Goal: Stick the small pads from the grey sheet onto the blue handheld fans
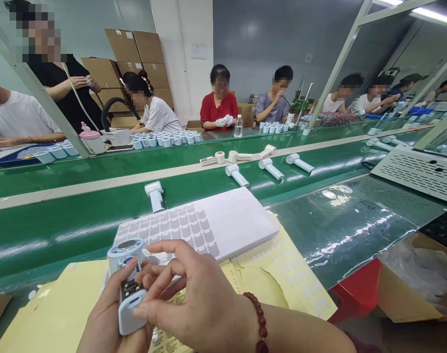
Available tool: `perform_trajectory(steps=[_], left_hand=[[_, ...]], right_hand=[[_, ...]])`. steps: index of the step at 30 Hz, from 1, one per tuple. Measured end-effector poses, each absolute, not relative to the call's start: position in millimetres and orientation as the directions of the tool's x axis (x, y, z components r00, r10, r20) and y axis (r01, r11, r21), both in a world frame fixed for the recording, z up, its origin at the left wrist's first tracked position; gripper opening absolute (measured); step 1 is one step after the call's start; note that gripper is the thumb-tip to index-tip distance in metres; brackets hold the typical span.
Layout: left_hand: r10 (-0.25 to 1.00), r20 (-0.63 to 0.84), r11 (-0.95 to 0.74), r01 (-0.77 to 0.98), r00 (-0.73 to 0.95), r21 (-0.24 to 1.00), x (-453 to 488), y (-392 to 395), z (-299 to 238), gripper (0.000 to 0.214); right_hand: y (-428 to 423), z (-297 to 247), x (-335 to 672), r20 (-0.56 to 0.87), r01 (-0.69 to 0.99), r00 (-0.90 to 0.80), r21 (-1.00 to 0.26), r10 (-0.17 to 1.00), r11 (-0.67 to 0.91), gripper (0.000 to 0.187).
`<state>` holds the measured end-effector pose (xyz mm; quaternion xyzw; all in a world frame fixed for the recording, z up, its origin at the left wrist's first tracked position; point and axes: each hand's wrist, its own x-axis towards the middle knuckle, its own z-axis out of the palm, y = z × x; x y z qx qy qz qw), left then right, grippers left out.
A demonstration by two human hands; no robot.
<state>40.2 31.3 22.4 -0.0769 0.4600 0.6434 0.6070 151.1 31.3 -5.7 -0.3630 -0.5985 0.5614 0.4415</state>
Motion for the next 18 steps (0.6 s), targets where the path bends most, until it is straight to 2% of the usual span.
perform_trajectory(steps=[4, 7, 9, 11, 12, 15, 17, 18], left_hand=[[0.723, -0.627, 0.156, -0.814, -0.292, 0.559, 38.5, 29.1, 17.4, 0.028], [0.719, -0.633, 0.165, -0.814, -0.288, 0.557, 37.3, 25.6, 15.3, 0.033], [0.689, -0.685, 0.2, -0.846, -0.237, 0.494, 37.2, 23.3, 15.3, 0.031], [0.668, -0.719, 0.227, -0.867, -0.192, 0.443, 36.9, 20.9, 15.4, 0.033], [0.675, -0.716, 0.228, -0.872, -0.179, 0.433, 36.3, 19.6, 14.8, 0.034], [0.728, -0.67, 0.26, -0.847, -0.144, 0.464, 30.4, 14.4, 6.8, 0.032], [0.767, -0.623, 0.322, -0.746, -0.156, 0.583, 21.6, 9.3, -8.2, 0.026], [0.783, -0.597, 0.333, -0.692, -0.175, 0.64, 15.4, 6.2, -19.7, 0.028]], right_hand=[[26.8, -6.1, 149.8, 0.252, 0.053, -0.346, -0.957, 0.904, 0.286, 0.07], [26.2, -8.8, 149.9, 0.351, 0.158, -0.35, -0.892, 0.868, 0.424, 0.081], [28.1, -10.8, 152.0, 0.332, 0.169, -0.326, -0.901, 0.885, 0.4, 0.102], [30.5, -11.9, 156.2, 0.216, 0.115, -0.328, -0.957, 0.92, 0.265, 0.119], [31.4, -12.1, 159.2, 0.137, 0.062, -0.354, -0.984, 0.925, 0.169, 0.12], [32.9, -12.9, 171.2, -0.006, -0.117, -0.435, -0.991, 0.901, -0.062, 0.097], [33.3, -16.7, 180.6, 0.01, -0.14, -0.4, -0.989, 0.916, -0.05, 0.077], [33.5, -20.5, 184.9, 0.032, -0.086, -0.357, -0.996, 0.934, 0.001, 0.066]])
